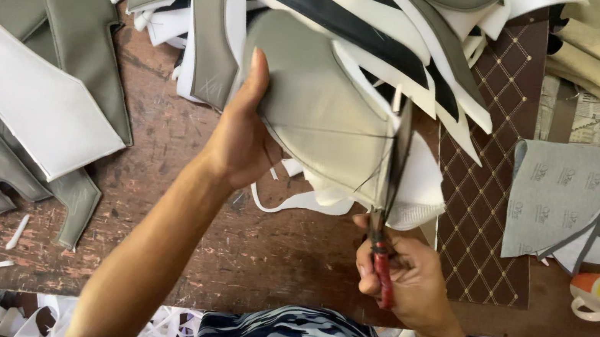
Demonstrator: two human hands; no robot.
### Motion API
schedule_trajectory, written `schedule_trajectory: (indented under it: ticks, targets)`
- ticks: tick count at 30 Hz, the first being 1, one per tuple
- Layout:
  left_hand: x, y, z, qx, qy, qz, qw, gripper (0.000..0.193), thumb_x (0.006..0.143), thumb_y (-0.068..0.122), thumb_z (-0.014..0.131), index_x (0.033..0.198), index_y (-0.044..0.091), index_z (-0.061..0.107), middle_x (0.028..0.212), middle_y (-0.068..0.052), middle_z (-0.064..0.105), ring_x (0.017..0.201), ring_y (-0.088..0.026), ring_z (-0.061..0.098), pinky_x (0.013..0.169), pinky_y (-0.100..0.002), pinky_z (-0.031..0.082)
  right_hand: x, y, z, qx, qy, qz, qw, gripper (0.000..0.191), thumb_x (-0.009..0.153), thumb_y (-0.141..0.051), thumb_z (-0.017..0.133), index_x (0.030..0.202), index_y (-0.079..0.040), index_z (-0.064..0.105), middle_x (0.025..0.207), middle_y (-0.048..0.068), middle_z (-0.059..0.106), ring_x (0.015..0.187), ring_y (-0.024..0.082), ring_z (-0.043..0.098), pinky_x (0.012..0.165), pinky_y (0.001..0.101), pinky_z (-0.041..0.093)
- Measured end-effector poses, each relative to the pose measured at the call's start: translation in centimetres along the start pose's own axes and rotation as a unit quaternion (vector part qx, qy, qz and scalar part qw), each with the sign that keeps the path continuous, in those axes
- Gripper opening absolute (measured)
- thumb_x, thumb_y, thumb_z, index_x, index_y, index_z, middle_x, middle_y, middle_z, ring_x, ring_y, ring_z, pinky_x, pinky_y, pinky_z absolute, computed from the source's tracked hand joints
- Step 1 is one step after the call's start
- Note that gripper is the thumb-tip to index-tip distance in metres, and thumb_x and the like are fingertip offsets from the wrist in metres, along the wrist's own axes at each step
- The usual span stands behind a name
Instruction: The person holds a sewn gray vinyl upholstery panel with foam backing and uses scissors to trim excess white foam and lining from around the stitched edges. They rotate the panel repeatedly to reach different sides, cutting small strips of foam away and letting the trimmings fall onto the cluttered worktable.
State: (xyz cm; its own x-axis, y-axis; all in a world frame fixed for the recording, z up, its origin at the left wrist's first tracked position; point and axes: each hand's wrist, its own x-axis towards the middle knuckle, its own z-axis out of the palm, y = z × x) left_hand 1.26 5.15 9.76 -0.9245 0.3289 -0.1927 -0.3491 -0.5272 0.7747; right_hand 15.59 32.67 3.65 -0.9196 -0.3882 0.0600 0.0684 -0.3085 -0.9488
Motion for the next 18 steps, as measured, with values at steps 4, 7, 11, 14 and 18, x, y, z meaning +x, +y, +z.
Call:
schedule_trajectory:
  ticks: [4,7,11,14,18]
  targets:
    - [1.3,-1.2,-0.7,-0.049,0.036,-0.026,0.998,0.083,0.081,0.045,0.075,0.141,-0.006,0.049,0.131,-0.026,0.064,0.119,-0.034,0.069,0.102,-0.047,0.059,-0.4,0.0,-0.2,-0.035,0.018,0.074,0.996,0.073,0.076,-0.008,0.088,0.14,0.006,0.056,0.08,0.003,0.064,0.064,0.006,0.055,0.059,0.0213,0.046]
    - [1.2,0.1,-1.5,0.005,-0.005,0.058,0.998,0.064,0.083,0.026,0.083,0.132,-0.007,0.056,0.12,-0.024,0.067,0.108,-0.034,0.072,0.094,-0.046,0.061,-0.5,-0.4,-0.3,-0.033,0.018,0.056,0.998,0.074,0.077,-0.017,0.089,0.139,0.009,0.056,0.08,0.004,0.065,0.063,0.006,0.056,0.057,0.0216,0.046]
    - [0.0,3.4,-1.9,0.226,-0.061,0.238,0.943,0.032,0.096,0.017,0.08,0.121,0.0,0.069,0.111,-0.015,0.075,0.109,-0.027,0.075,0.097,-0.039,0.065,-0.2,-0.8,-0.1,0.052,0.011,0.05,0.997,0.089,0.079,-0.042,0.089,0.14,0.011,0.052,0.079,0.004,0.063,0.067,0.011,0.059,0.059,0.0253,0.047]
    - [-1.2,5.6,-1.4,0.3,-0.122,0.302,0.897,0.025,0.103,0.011,0.081,0.123,0.001,0.068,0.114,-0.009,0.073,0.107,-0.018,0.071,0.093,-0.031,0.062,0.1,-1.1,0.4,0.084,-0.009,0.044,0.995,0.097,0.078,-0.052,0.088,0.14,0.011,0.05,0.079,0.004,0.061,0.071,0.014,0.059,0.064,0.028,0.048]
    - [-2.2,7.8,-0.3,0.39,-0.149,0.332,0.846,0.029,0.105,0.006,0.082,0.129,0.001,0.065,0.12,-0.005,0.071,0.108,-0.012,0.068,0.093,-0.027,0.06,0.6,-1.5,1.2,0.119,-0.019,0.019,0.993,0.098,0.078,-0.051,0.09,0.141,0.011,0.047,0.08,0.005,0.059,0.075,0.015,0.057,0.067,0.0289,0.046]
